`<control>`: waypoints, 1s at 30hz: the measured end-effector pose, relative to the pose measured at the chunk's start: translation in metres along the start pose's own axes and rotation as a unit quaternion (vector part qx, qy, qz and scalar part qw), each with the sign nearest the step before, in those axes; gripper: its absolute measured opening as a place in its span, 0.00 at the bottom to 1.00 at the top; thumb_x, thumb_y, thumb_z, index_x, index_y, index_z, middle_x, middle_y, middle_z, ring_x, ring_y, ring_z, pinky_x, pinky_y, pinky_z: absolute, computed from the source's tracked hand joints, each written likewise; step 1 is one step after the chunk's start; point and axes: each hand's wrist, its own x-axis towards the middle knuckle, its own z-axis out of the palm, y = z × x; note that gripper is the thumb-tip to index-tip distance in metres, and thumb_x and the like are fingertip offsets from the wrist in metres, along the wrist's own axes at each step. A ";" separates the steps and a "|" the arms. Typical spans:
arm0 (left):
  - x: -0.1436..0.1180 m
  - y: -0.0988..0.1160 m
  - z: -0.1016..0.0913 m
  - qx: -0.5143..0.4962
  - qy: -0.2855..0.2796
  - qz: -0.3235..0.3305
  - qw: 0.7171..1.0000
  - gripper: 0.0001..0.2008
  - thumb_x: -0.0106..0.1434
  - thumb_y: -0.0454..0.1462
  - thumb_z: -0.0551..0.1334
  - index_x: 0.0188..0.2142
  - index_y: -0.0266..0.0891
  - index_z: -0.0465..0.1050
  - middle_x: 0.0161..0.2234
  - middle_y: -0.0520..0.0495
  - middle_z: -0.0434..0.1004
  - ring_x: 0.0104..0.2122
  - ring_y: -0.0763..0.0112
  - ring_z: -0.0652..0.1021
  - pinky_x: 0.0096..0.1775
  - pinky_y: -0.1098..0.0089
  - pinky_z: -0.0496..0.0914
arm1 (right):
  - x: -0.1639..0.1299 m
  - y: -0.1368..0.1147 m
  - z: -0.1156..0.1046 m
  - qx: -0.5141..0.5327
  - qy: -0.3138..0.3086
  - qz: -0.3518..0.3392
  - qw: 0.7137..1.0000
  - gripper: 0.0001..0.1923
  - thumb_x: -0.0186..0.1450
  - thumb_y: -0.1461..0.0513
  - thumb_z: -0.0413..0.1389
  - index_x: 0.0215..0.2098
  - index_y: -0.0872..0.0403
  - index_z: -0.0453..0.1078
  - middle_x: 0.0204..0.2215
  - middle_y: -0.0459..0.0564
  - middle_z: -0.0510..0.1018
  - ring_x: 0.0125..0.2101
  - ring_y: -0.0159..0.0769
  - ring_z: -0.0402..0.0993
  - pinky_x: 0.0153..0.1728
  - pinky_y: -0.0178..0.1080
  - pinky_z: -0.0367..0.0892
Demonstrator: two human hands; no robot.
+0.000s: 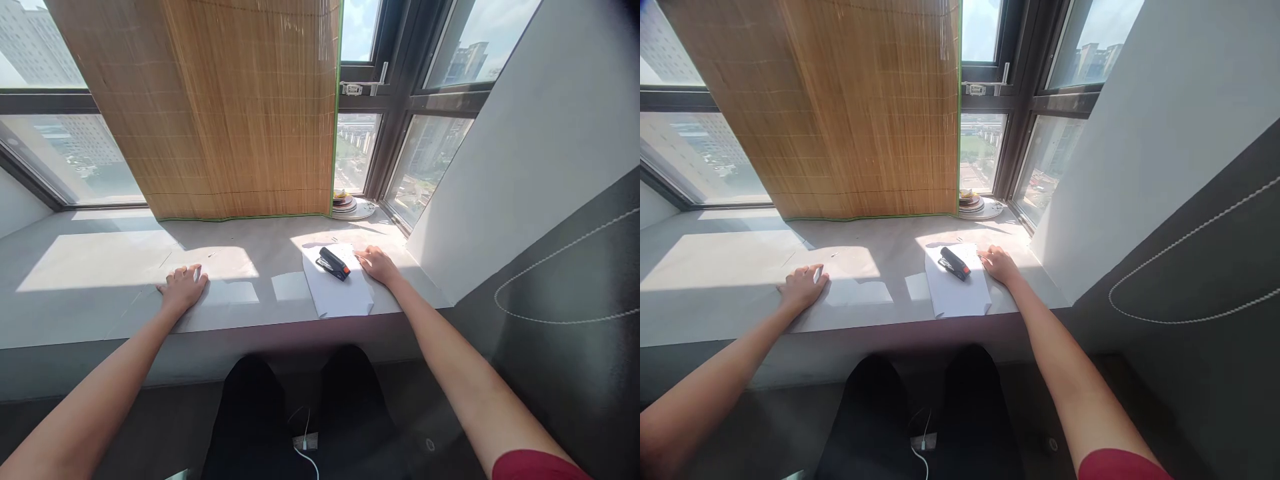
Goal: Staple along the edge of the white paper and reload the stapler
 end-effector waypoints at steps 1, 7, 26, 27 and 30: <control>0.000 0.000 -0.001 0.000 -0.002 -0.001 1.000 0.34 0.74 0.53 0.49 0.73 0.44 0.69 0.76 0.28 0.60 0.72 0.28 0.62 0.66 0.20 0.53 | 0.000 0.001 0.001 0.001 -0.001 -0.003 1.000 0.23 0.80 0.58 0.48 0.65 0.47 0.79 0.51 0.58 0.79 0.55 0.48 0.74 0.57 0.46 0.68; -0.003 0.001 -0.002 0.005 -0.006 -0.003 1.000 0.35 0.74 0.54 0.47 0.73 0.44 0.68 0.76 0.29 0.59 0.72 0.29 0.62 0.67 0.22 0.53 | 0.002 0.005 0.005 0.004 -0.001 0.001 1.000 0.23 0.79 0.58 0.48 0.64 0.48 0.80 0.51 0.58 0.79 0.56 0.50 0.74 0.58 0.47 0.68; -0.007 0.006 -0.007 0.011 -0.004 -0.009 1.000 0.34 0.74 0.54 0.47 0.72 0.43 0.68 0.74 0.28 0.61 0.71 0.30 0.63 0.66 0.26 0.57 | 0.019 0.016 0.007 -0.019 0.013 0.167 0.986 0.26 0.78 0.54 0.48 0.69 0.50 0.74 0.58 0.64 0.75 0.58 0.54 0.72 0.57 0.50 0.68; -0.006 0.005 -0.006 0.011 -0.005 -0.009 1.000 0.34 0.74 0.54 0.47 0.72 0.44 0.68 0.74 0.28 0.61 0.70 0.30 0.64 0.66 0.26 0.57 | 0.025 0.018 0.007 -0.019 0.015 0.177 0.984 0.26 0.78 0.55 0.48 0.69 0.50 0.74 0.58 0.65 0.75 0.58 0.55 0.72 0.57 0.51 0.68; -0.002 0.003 -0.003 0.012 -0.005 -0.010 1.000 0.34 0.74 0.54 0.48 0.72 0.45 0.68 0.74 0.29 0.61 0.70 0.30 0.64 0.66 0.27 0.58 | 0.047 0.021 0.006 -0.018 0.006 0.204 0.979 0.26 0.78 0.58 0.47 0.68 0.51 0.75 0.58 0.67 0.74 0.60 0.57 0.71 0.57 0.53 0.68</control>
